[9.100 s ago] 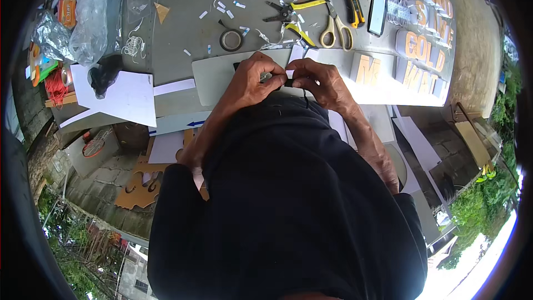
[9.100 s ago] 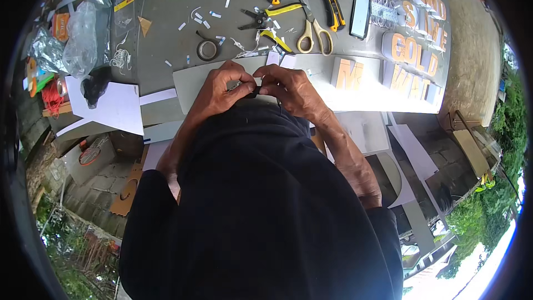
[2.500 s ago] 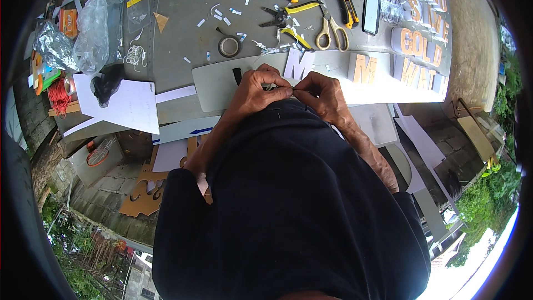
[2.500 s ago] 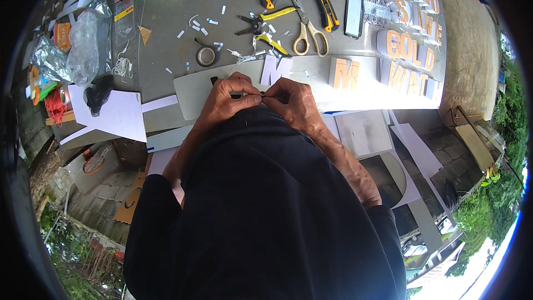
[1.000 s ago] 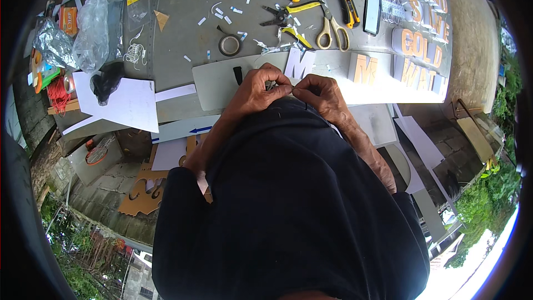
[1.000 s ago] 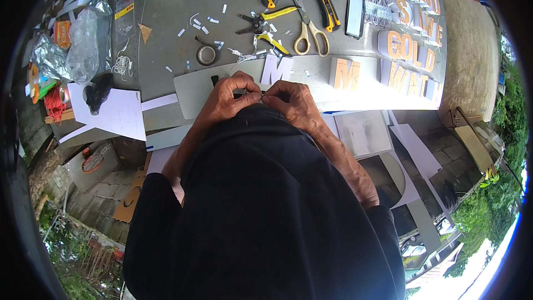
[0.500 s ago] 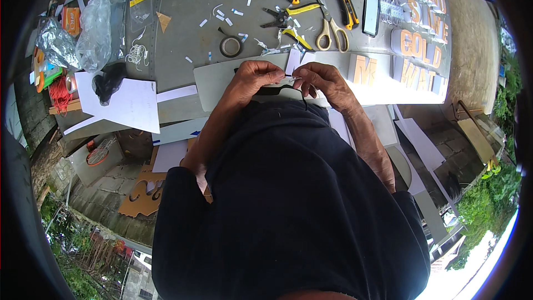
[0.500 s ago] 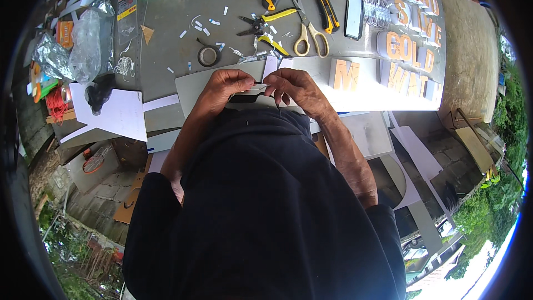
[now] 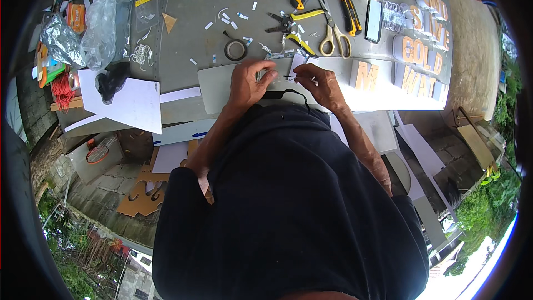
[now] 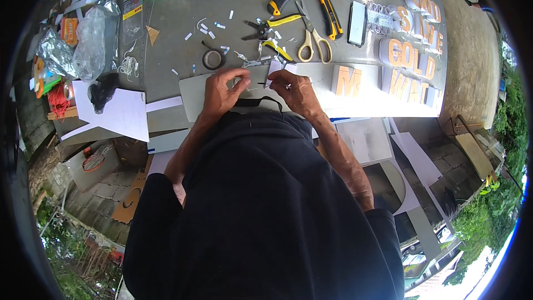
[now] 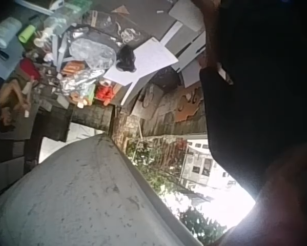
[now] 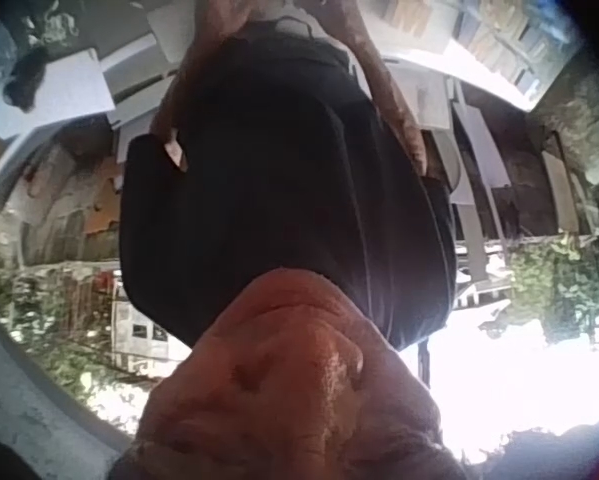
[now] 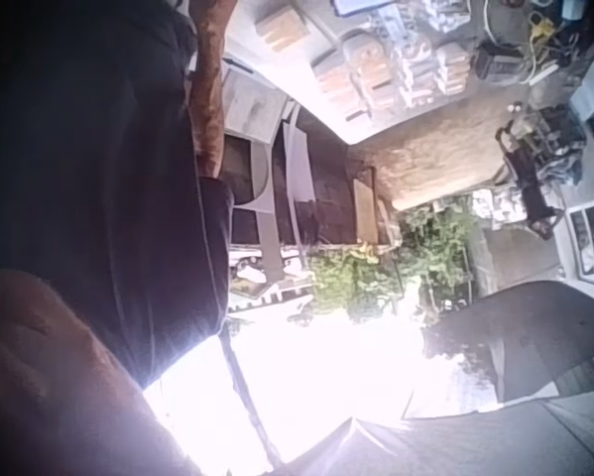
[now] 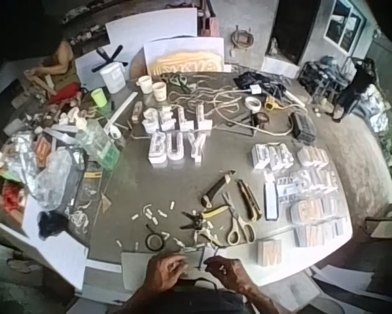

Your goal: The recorder is assembling and detailing cutout letters for a sign, peeling backings and applying adhesive components.

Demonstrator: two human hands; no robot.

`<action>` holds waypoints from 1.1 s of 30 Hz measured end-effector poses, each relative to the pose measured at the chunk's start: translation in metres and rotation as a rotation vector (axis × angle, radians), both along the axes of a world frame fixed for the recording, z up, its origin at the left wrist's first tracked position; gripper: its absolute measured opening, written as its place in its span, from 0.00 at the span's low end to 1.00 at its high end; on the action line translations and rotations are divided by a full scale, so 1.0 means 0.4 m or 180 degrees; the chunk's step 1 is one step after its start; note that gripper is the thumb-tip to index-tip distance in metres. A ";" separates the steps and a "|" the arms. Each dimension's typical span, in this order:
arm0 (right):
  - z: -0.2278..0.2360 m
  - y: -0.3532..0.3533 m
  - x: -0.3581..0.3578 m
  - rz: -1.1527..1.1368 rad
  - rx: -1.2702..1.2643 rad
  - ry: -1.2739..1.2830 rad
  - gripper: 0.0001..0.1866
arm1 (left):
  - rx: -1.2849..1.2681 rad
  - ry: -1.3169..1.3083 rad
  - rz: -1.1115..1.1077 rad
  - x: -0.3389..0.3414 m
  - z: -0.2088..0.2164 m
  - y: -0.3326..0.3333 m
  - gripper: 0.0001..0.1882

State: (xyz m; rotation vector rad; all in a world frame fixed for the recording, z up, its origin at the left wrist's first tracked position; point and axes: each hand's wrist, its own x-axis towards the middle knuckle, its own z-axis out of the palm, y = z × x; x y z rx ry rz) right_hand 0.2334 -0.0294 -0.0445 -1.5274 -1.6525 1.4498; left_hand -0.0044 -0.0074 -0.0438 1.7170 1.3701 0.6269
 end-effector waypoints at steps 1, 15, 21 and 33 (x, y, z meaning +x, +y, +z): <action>-0.011 -0.003 -0.001 0.0007 0.0008 0.0005 0.12 | 0.0008 0.0005 0.0007 -0.008 -0.013 -0.002 0.13; 0.048 0.035 -0.017 -0.0042 0.1094 -0.0807 0.13 | 0.0367 0.2211 0.0816 -0.089 -0.073 0.106 0.37; 0.105 0.090 -0.048 -0.0433 0.0076 0.0400 0.20 | -0.0922 -0.0699 0.0562 -0.128 0.040 0.100 0.34; 0.140 0.134 -0.083 -0.0520 -0.0116 0.0756 0.14 | -0.1918 -0.2412 -0.0261 -0.059 0.126 0.030 0.35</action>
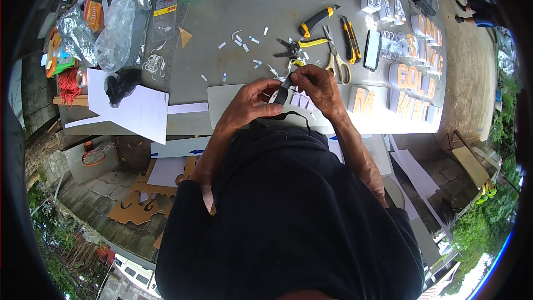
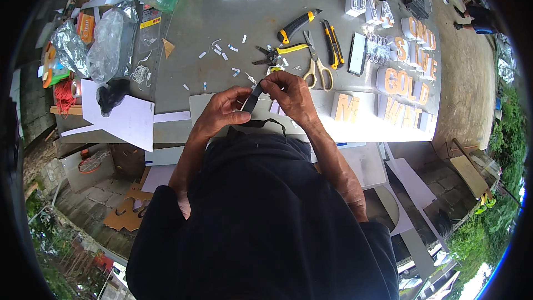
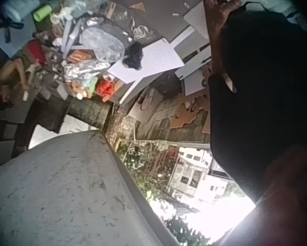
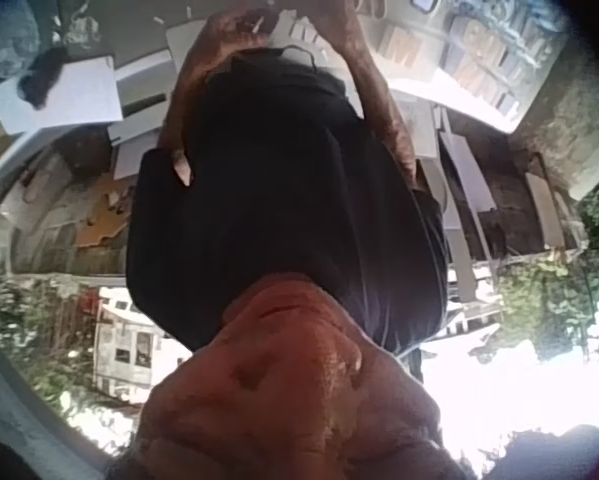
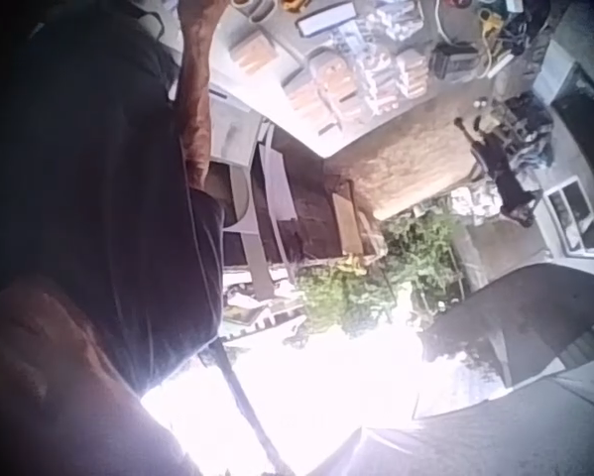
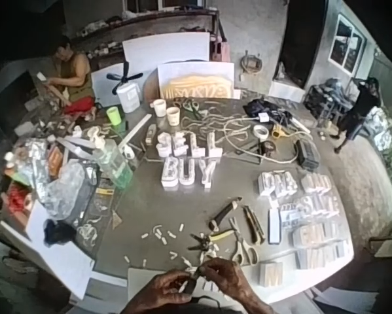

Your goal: The recorder is assembling and detailing cutout letters for a sign, peeling backings and applying adhesive components.

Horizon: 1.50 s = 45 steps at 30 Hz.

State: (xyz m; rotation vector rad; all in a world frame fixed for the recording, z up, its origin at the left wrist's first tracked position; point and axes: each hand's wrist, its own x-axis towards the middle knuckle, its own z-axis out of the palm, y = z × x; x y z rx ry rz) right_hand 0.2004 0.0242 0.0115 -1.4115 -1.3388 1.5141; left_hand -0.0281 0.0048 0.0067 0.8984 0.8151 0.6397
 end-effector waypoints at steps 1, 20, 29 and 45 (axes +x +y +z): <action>0.002 -0.006 0.006 -0.0007 0.0025 -0.0017 0.14 | 0.0023 0.0081 -0.0016 0.006 0.003 0.000 0.35; 0.165 -0.170 0.082 0.0275 0.1537 -0.0835 0.04 | 0.0097 0.0770 0.0142 0.134 0.081 -0.120 0.23; 0.182 -0.113 0.203 0.0159 -0.0184 -0.0302 0.09 | 0.0226 0.0807 -0.0225 0.185 0.104 -0.121 0.29; 0.059 -0.093 0.266 0.1013 0.0359 -0.0319 0.29 | 0.0000 0.0257 -0.0237 0.293 0.128 -0.180 0.40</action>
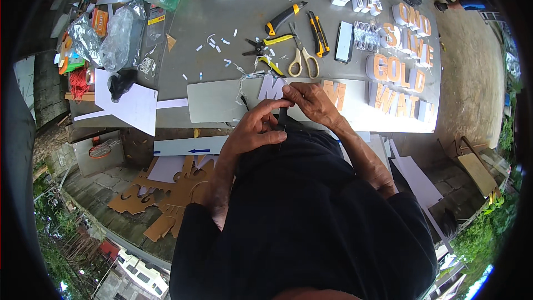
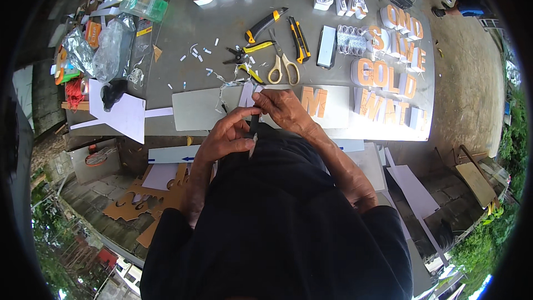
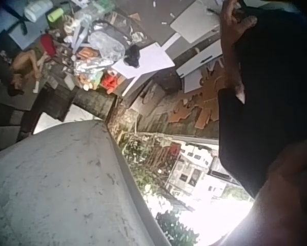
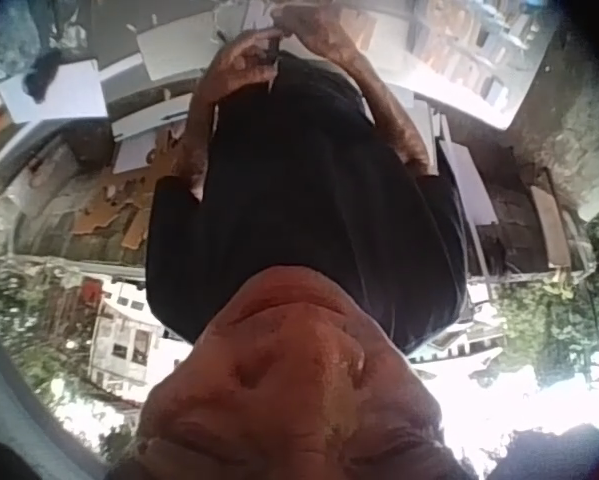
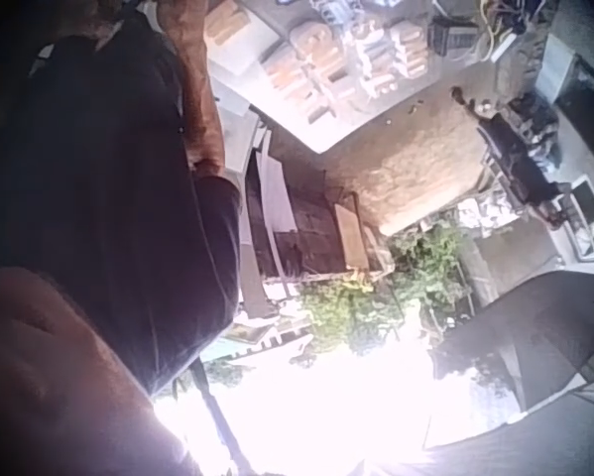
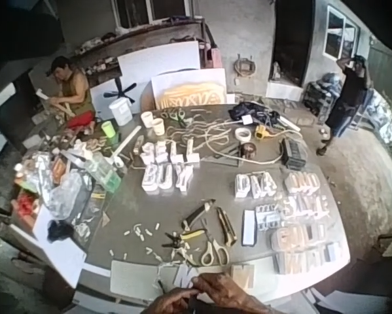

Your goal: The recorder is assembling and detailing cutout letters for a sign, peeling backings and applying adhesive components.

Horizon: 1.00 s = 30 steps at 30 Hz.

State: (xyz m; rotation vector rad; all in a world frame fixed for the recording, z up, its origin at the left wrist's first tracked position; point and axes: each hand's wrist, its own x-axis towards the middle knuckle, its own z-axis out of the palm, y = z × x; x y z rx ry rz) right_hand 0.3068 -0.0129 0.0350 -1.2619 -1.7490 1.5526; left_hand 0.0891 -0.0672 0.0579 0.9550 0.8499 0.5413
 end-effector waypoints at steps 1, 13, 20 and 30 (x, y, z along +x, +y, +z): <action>0.004 0.001 -0.001 0.0054 0.0221 -0.0008 0.29 | 0.0085 -0.0063 0.0034 0.003 -0.009 -0.001 0.40; -0.146 0.104 -0.001 -0.0250 0.1236 -0.1682 0.20 | 0.0169 0.0018 0.0136 -0.002 -0.023 0.015 0.40; -0.280 0.136 -0.009 -0.0543 0.1603 -0.2907 0.19 | 0.0411 -0.0279 0.0375 -0.032 -0.016 0.028 0.48; -0.197 0.188 -0.007 -0.0273 0.0489 -0.3258 0.16 | 0.0688 -0.0564 0.0560 -0.056 -0.032 0.071 0.59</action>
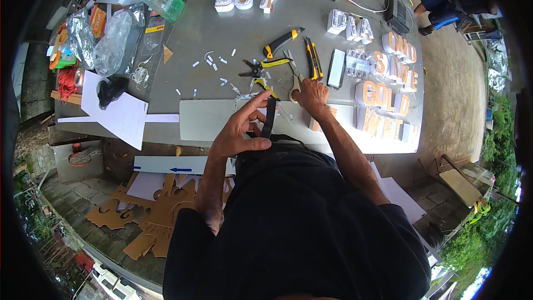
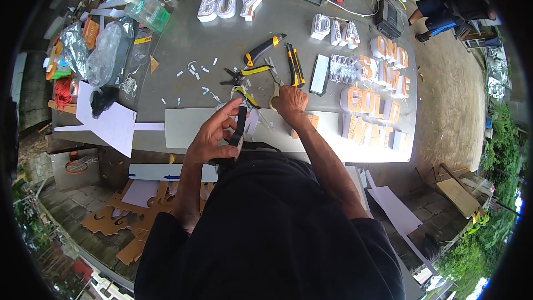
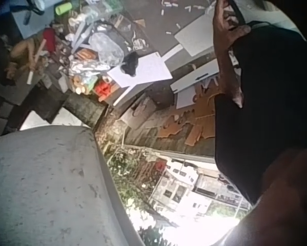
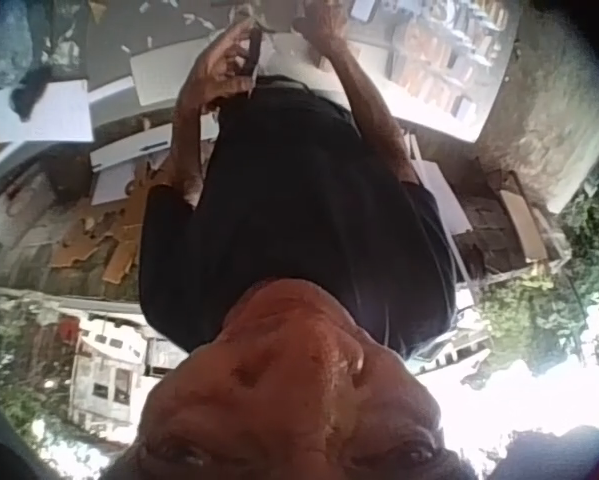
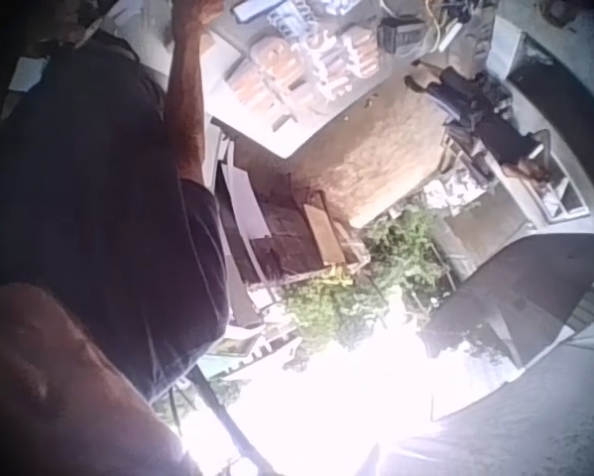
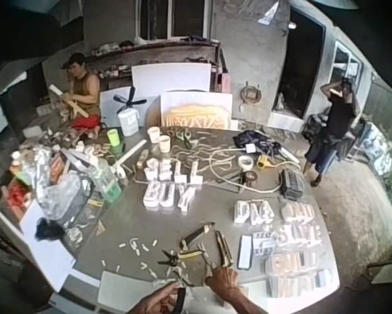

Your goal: The recorder is assembling and detailing cutout letters for a sign, peeling backings and applying adhesive components.

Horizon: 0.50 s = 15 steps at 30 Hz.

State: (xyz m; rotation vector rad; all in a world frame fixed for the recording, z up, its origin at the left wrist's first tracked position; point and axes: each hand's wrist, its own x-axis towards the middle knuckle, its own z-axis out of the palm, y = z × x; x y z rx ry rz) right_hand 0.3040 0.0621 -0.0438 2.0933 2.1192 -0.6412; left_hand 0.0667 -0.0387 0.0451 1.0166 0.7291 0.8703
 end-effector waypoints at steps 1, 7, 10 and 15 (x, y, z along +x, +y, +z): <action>0.010 -0.002 0.005 0.0013 0.0015 -0.0002 0.16 | 0.0015 -0.0002 0.0013 0.000 0.006 0.003 0.59; 0.104 -0.003 0.108 -0.0462 -0.1129 0.1417 0.19 | -0.0150 0.0249 0.0183 -0.022 0.041 0.031 0.64; 0.141 -0.051 0.183 -0.0741 -0.1451 0.2891 0.15 | -0.0012 0.0421 0.0052 -0.043 0.038 0.053 0.66; 0.217 -0.151 0.245 -0.0692 -0.1771 0.3480 0.16 | 0.0270 0.0505 -0.0311 -0.069 0.028 0.078 0.65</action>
